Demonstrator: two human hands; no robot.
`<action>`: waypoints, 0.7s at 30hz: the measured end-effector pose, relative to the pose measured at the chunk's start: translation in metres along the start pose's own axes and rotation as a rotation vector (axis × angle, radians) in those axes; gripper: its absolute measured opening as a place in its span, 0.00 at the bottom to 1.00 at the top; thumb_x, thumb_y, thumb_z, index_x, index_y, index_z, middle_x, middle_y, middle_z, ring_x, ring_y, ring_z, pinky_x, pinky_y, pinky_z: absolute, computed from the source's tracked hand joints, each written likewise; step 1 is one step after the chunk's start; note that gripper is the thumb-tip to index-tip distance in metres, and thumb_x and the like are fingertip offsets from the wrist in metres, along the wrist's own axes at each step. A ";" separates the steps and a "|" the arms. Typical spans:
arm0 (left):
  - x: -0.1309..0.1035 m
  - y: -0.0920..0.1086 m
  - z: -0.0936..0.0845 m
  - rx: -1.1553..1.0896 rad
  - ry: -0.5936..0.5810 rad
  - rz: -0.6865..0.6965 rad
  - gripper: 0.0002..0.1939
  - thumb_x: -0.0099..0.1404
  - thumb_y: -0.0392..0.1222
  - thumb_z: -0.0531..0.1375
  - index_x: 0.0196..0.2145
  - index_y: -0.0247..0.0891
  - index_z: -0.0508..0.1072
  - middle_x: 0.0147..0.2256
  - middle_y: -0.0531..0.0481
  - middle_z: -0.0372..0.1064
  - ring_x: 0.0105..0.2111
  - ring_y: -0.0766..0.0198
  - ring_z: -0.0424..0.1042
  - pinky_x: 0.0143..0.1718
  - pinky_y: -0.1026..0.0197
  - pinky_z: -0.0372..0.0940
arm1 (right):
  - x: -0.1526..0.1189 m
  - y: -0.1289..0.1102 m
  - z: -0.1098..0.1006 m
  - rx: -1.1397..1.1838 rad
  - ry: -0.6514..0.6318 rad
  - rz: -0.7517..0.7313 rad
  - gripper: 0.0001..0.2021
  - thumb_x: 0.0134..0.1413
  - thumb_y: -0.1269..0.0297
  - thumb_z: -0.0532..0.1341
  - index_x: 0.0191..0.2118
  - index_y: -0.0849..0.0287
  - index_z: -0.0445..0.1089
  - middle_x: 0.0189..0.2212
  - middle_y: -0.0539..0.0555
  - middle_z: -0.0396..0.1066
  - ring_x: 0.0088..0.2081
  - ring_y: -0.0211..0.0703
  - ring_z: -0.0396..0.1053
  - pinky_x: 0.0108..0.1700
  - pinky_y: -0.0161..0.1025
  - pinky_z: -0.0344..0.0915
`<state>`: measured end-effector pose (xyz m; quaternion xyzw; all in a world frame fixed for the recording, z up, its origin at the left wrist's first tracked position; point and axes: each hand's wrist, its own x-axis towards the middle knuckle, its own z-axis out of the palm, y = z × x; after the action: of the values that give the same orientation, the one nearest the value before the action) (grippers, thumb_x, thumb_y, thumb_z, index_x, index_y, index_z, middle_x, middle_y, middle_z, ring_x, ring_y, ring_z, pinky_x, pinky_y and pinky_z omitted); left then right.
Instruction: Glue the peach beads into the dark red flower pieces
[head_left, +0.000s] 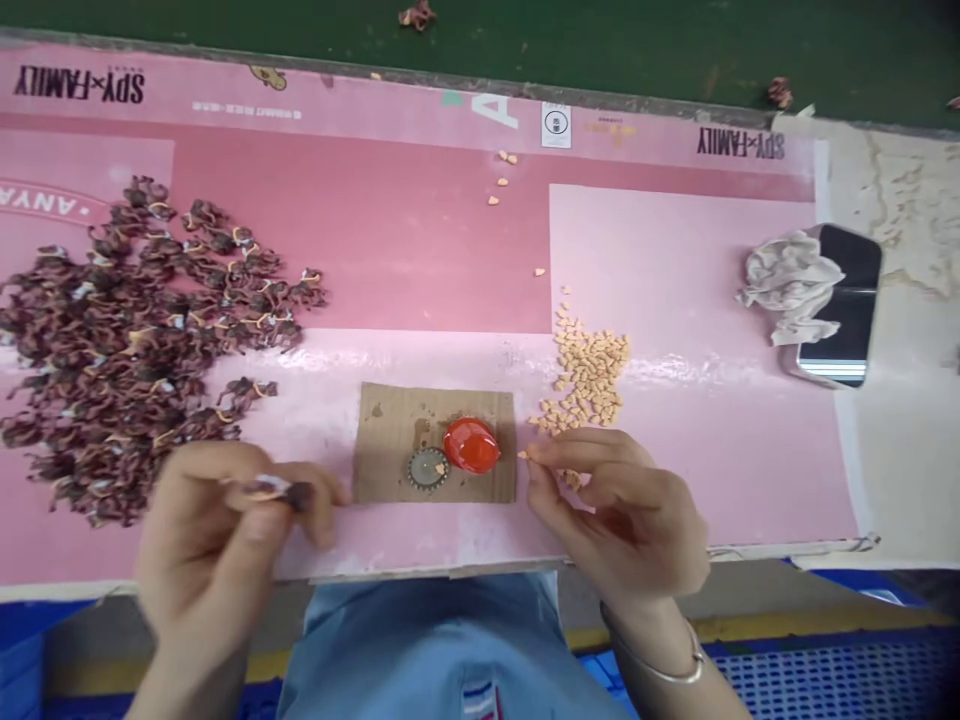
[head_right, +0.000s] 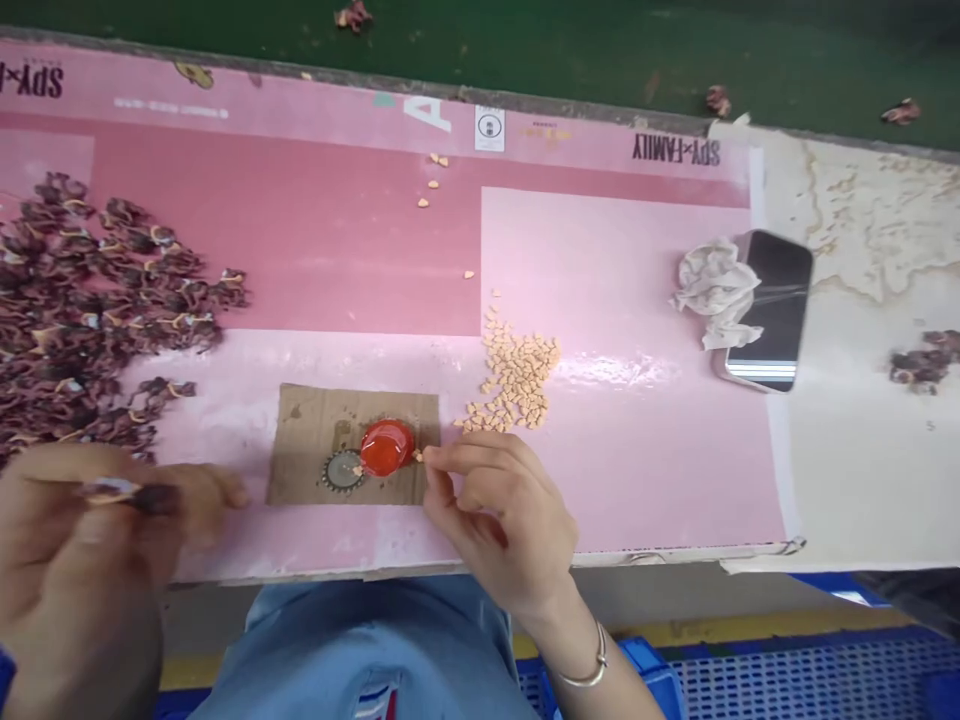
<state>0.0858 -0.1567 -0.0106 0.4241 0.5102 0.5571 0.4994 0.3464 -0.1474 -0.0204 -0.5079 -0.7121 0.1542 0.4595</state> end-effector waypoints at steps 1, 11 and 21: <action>-0.001 -0.003 0.010 -0.013 -0.091 0.027 0.06 0.70 0.40 0.67 0.40 0.39 0.73 0.23 0.55 0.72 0.22 0.64 0.74 0.35 0.58 0.77 | 0.001 -0.001 0.004 -0.007 0.005 -0.011 0.19 0.55 0.82 0.67 0.32 0.53 0.59 0.30 0.49 0.81 0.32 0.38 0.80 0.36 0.36 0.81; -0.022 -0.005 0.040 -0.189 -0.285 -0.203 0.04 0.79 0.43 0.57 0.47 0.47 0.72 0.31 0.53 0.79 0.32 0.63 0.77 0.38 0.61 0.71 | 0.003 -0.002 0.010 -0.054 -0.019 -0.062 0.18 0.56 0.81 0.66 0.32 0.51 0.58 0.28 0.50 0.80 0.31 0.41 0.81 0.34 0.37 0.81; -0.024 -0.008 0.046 -0.463 -0.367 -0.440 0.04 0.79 0.41 0.57 0.44 0.43 0.72 0.29 0.56 0.77 0.28 0.70 0.75 0.37 0.67 0.70 | 0.004 -0.002 0.011 -0.068 -0.024 -0.091 0.18 0.56 0.81 0.66 0.32 0.51 0.58 0.27 0.50 0.80 0.30 0.42 0.81 0.32 0.38 0.81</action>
<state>0.1354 -0.1737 -0.0118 0.2729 0.3513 0.4518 0.7733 0.3362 -0.1418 -0.0233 -0.4884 -0.7448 0.1152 0.4399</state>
